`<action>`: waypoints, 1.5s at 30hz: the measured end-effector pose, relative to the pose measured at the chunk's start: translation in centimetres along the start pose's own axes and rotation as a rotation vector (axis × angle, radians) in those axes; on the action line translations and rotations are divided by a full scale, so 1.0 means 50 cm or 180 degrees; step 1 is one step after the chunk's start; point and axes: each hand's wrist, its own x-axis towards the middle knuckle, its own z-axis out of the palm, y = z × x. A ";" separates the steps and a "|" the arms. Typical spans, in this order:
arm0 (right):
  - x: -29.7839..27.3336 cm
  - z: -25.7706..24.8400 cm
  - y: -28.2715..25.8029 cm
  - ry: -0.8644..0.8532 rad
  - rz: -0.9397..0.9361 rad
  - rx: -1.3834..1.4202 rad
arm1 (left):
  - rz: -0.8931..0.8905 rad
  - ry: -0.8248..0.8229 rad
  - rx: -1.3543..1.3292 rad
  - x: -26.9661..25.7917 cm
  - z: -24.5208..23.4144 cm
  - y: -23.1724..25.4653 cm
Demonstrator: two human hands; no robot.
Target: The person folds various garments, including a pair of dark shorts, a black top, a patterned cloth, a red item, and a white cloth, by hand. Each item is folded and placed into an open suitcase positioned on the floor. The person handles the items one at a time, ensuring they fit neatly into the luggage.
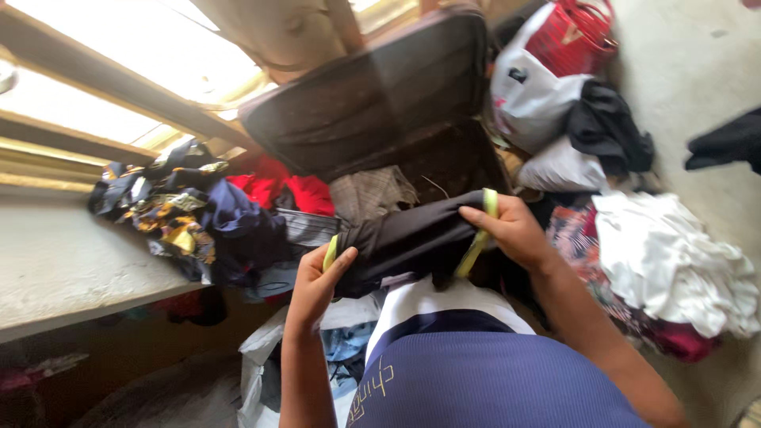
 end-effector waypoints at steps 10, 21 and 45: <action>0.036 0.046 0.025 0.0343 -0.0029 0.1177 | 0.0374 0.0872 -0.0005 0.019 -0.142 -0.115; 0.032 -0.046 0.038 -0.0617 0.0544 0.1450 | 0.0244 -0.0275 -0.1921 0.011 -0.059 -0.069; 0.068 0.168 0.079 -0.2173 0.0322 -0.2363 | 0.0307 0.0769 0.1071 0.245 0.027 -0.523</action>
